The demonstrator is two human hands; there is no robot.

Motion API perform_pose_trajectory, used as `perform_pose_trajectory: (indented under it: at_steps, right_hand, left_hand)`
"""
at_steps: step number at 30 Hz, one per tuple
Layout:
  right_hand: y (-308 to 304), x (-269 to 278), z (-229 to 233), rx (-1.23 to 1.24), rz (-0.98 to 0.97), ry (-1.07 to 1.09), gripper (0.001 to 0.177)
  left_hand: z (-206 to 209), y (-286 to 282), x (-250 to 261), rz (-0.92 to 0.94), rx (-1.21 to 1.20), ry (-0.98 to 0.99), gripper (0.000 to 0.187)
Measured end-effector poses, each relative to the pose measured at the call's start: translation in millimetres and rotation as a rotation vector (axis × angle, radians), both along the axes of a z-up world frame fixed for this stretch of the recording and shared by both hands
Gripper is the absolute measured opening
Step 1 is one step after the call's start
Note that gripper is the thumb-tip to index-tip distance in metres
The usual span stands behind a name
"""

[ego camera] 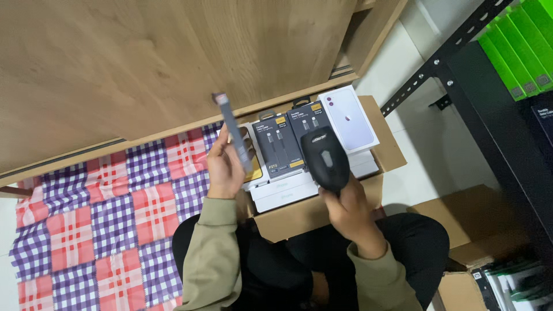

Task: The person uses a handheld scanner to scan barcodes on green and black packaged items, then places the items onto a black shelf.

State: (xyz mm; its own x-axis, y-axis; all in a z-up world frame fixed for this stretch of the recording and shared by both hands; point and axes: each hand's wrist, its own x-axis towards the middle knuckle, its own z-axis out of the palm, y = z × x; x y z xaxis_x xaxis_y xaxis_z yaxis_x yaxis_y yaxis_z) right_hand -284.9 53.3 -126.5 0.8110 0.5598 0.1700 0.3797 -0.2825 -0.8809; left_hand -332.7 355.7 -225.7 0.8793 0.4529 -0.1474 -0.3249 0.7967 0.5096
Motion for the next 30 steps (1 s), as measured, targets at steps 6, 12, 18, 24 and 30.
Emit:
perform_pose_trajectory:
  at_steps: [6,12,18,24,30]
  right_hand:
    - [9,-20,22,0.022,0.009,0.023,0.021]
    - [-2,-39,5,-0.035,-0.065,-0.102,0.037]
    - [-15,-53,20,-0.066,-0.009,-0.199,0.029]
    - [-27,-64,22,-0.102,-0.041,-0.125,0.019]
    - [-34,-73,30,-0.182,-0.054,-0.157,0.024]
  left_hand:
    - [28,-17,-9,-0.062,-0.075,-0.225,0.081]
    - [51,-26,-14,-0.082,-0.166,-0.378,0.086]
    - [62,-25,-11,-0.148,-0.228,-0.47,0.091]
    - [52,-24,-11,-0.14,-0.191,-0.456,0.096]
    - [40,-15,-9,-0.079,-0.083,-0.44,0.103]
